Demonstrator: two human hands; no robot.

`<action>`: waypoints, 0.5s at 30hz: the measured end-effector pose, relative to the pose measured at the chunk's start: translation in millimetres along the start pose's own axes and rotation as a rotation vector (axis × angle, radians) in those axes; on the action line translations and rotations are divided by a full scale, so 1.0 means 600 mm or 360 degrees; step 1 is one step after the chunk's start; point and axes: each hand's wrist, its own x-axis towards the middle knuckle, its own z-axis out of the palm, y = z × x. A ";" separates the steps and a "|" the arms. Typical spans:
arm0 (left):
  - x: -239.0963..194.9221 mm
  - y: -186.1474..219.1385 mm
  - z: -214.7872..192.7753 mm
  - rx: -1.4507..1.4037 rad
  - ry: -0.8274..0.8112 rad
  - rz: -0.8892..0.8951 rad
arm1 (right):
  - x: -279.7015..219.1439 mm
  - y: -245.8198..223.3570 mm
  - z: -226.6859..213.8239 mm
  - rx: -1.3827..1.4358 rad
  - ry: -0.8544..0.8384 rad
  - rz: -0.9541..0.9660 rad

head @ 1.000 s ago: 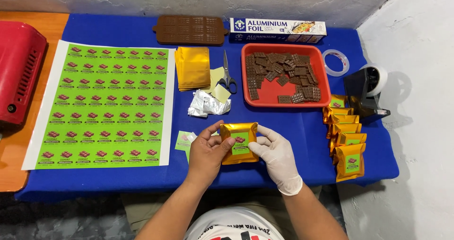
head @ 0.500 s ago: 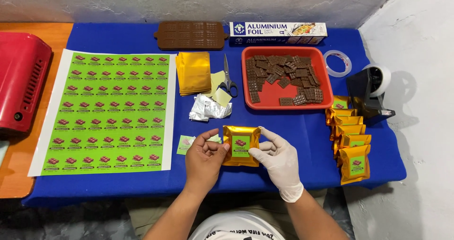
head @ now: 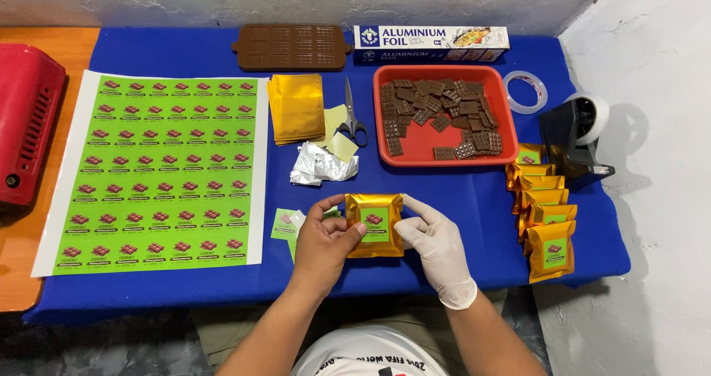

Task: The person is labeling gold-wrapped chocolate bars by peeling stickers from a sheet and applying them to the packaging.

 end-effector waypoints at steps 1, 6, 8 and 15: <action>0.001 -0.002 0.000 0.0000 -0.0005 -0.0006 | -0.001 -0.004 0.000 -0.0001 0.0007 0.0003; 0.006 -0.024 0.003 0.0111 0.0021 0.0027 | 0.000 0.006 -0.009 -0.0051 -0.0053 0.0024; 0.004 -0.022 0.007 0.0111 0.0025 0.0029 | -0.003 -0.004 -0.005 -0.0055 -0.0054 0.0034; 0.007 -0.023 0.011 0.0085 0.0044 0.0059 | -0.008 -0.015 -0.001 0.0004 -0.0063 0.0069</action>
